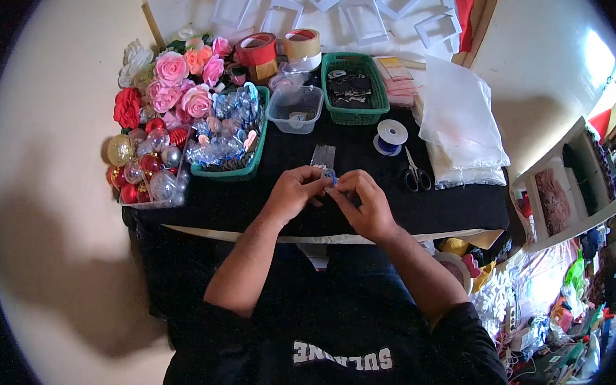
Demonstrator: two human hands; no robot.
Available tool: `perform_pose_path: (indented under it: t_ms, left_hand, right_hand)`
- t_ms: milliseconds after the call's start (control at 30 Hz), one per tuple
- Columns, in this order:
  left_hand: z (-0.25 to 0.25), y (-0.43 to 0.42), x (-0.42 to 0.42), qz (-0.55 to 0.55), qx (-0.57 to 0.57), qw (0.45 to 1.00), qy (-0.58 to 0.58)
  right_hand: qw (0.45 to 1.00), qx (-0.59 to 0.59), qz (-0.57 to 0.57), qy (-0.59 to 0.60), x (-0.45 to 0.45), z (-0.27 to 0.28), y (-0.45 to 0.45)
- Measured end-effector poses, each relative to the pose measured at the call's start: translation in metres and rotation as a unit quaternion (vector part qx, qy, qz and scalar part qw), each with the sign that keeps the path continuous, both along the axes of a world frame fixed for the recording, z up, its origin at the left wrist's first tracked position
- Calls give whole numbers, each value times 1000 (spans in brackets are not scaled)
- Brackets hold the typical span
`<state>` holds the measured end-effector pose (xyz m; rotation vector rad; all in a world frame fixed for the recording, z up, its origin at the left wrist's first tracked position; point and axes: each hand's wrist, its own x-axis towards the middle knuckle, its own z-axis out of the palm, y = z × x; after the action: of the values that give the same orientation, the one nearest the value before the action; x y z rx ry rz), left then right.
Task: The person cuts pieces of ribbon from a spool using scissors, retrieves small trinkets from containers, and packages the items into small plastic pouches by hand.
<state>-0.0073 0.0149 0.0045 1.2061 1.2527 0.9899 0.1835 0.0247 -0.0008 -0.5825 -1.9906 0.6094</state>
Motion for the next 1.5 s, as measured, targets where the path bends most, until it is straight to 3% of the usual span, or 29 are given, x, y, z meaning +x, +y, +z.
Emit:
perform_pose_path:
  t_ms: [367, 433, 567, 767, 933, 1033, 1233, 1500]
  left_hand:
    - [-12, -4, 1, 14, 76, 997, -3]
    - [-15, -3, 0, 14, 96, 993, 62]
    - [-16, -3, 0, 11, 94, 995, 41]
    - [-9, -8, 5, 20, 119, 985, 123]
    - [-19, -7, 7, 27, 246, 954, 171]
    - [-13, -10, 7, 20, 183, 971, 155]
    - [-23, -6, 5, 20, 255, 949, 184]
    - [-16, -8, 6, -10, 220, 962, 161]
  right_hand:
    - [995, -98, 20, 17, 0, -3, 5]
    - [996, -89, 29, 14, 0, -3, 5]
    - [995, -103, 15, 11, -1, -3, 4]
    - [993, -114, -27, -14, 0, 1, 5]
    - [992, -118, -34, -28, -3, 3, 2]
    - [992, -104, -58, -44, -4, 2, 3]
    - [988, -127, -60, -67, -2, -4, 5]
    - [983, -165, -64, -50, -2, 4, 3]
